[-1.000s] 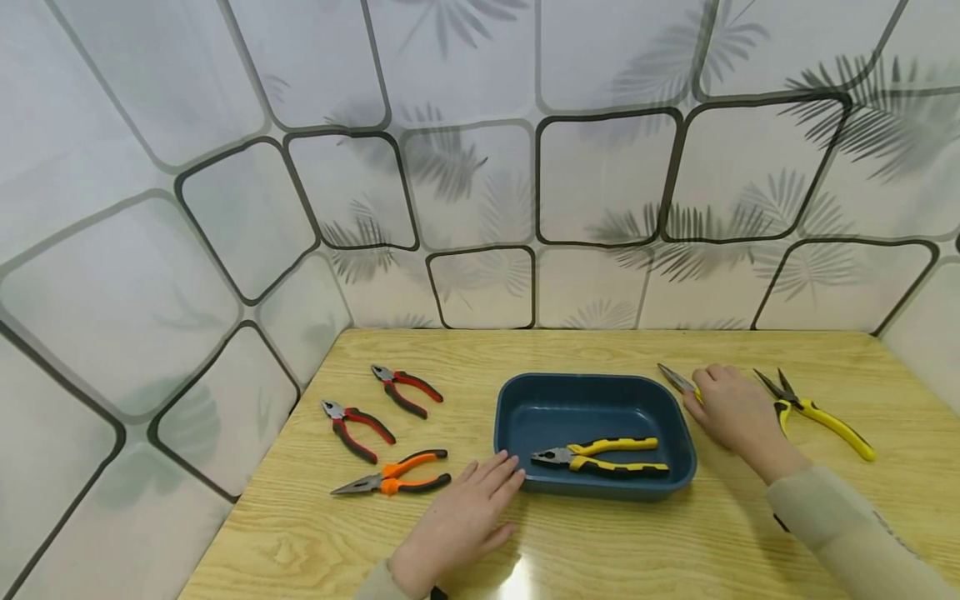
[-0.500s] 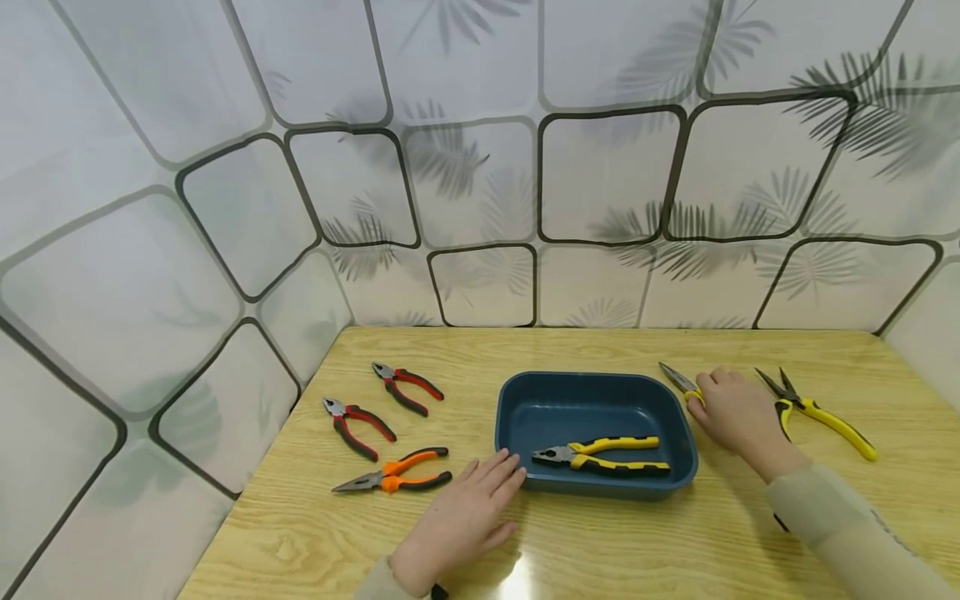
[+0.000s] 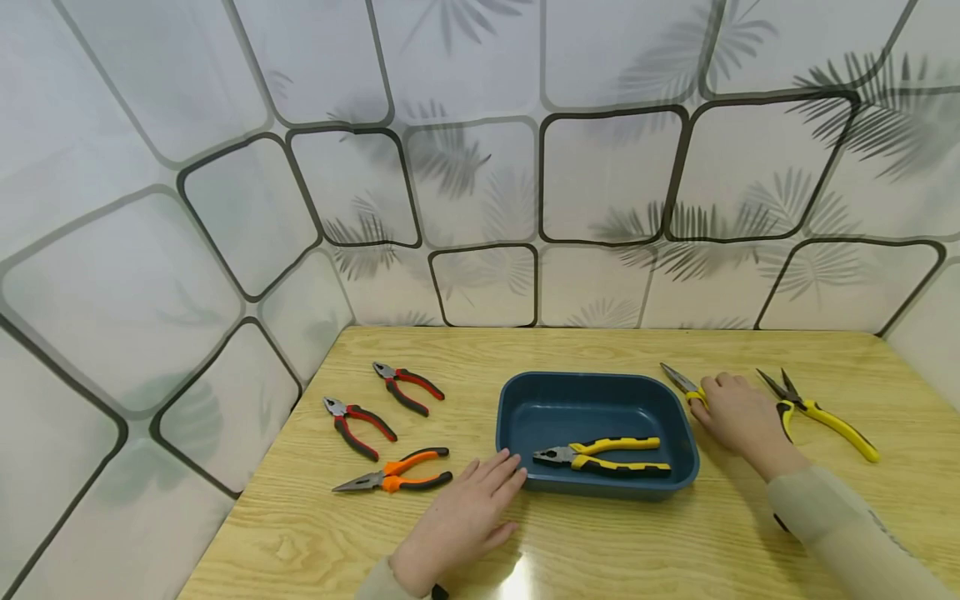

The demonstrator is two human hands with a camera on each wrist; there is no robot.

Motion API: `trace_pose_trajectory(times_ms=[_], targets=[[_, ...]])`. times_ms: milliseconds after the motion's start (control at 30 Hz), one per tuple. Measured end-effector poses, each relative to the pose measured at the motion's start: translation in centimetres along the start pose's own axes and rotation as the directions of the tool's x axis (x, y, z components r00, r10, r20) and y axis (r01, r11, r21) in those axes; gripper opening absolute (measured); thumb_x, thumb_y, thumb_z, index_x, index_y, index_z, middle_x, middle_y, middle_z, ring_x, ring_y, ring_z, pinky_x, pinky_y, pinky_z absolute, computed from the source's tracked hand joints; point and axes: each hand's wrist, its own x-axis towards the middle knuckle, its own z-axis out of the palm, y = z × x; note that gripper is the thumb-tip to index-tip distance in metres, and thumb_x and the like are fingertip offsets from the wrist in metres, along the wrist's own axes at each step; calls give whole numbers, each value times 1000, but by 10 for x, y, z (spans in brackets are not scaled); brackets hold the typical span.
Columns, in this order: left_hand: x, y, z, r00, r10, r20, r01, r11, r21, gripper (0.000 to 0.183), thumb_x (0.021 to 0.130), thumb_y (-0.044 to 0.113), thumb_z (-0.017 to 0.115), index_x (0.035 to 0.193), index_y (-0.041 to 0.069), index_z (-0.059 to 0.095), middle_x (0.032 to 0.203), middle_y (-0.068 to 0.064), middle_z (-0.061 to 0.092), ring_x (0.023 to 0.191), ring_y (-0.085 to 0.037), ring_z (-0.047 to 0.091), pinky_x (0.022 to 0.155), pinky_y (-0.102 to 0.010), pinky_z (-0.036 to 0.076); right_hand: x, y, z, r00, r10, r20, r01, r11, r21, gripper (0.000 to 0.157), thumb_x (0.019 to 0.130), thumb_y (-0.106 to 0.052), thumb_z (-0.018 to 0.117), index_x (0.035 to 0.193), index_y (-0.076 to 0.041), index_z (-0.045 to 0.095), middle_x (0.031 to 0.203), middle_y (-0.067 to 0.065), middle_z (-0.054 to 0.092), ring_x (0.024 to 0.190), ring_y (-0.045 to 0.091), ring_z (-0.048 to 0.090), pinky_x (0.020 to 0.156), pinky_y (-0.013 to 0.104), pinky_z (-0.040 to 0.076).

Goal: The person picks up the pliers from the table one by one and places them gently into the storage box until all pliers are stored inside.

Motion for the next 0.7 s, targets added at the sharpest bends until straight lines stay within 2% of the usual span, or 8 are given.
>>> trace_pose_trajectory(times_ms=[367,700], targets=[[0,0,-1,1000,7,-5,-7,1000,7,58,83,38,59,130,8,44,136,-10,37,127,-22,28,94,-45,34,2,3,8,994,53,94,-55,998,12,38,86,-28,52,99,7,51,93,26,49,85,42,46,60,53,40],[0,0,-2,1000,4,-6,-4,1000,4,56,84,36,59,130,8,45,136,-10,38,127,-22,28,94,-44,35,13,4,24,997,28,66,-25,998,-59,35,85,-28,55,89,7,53,81,22,49,78,40,48,57,54,39]])
